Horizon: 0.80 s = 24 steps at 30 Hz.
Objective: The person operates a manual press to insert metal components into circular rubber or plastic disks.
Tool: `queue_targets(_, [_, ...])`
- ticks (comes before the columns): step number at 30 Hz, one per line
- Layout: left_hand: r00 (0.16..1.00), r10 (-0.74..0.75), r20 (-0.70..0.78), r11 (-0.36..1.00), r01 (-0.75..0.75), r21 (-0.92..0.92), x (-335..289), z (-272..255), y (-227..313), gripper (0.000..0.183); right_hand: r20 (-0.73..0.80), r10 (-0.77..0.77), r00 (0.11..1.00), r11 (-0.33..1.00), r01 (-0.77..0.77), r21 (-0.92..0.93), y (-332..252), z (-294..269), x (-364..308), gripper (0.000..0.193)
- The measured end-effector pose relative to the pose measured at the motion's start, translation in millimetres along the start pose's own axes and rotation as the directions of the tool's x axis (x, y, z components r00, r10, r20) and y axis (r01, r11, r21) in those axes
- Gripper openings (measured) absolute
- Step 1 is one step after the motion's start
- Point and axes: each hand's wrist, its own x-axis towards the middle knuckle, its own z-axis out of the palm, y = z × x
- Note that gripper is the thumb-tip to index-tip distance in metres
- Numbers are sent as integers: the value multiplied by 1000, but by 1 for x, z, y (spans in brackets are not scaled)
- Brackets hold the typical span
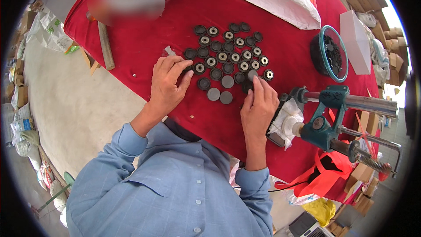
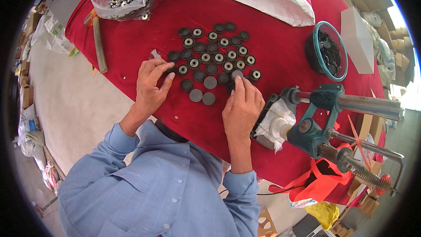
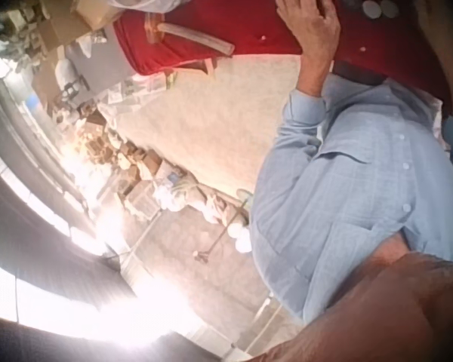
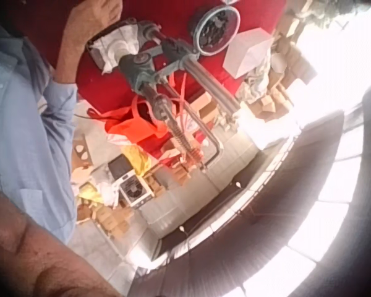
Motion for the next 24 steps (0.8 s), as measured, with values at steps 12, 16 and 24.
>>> queue_targets(12, [981, -7, 193, 997, 22, -75, -18, 9, 22, 34, 82, 153, 985, 977, -138, -160, -14, -5, 4, 36])
queue_targets(16, [988, -12, 155, 983, 40, -181, -15, 9, 21, 34, 94, 122, 988, 987, -112, -112, -16, -5, 3, 34])
queue_targets(24, [975, -203, 85, 894, 220, -390, 4, 7, 11, 30, 71, 237, 969, 890, -246, 384, -12, -4, -2, 27])
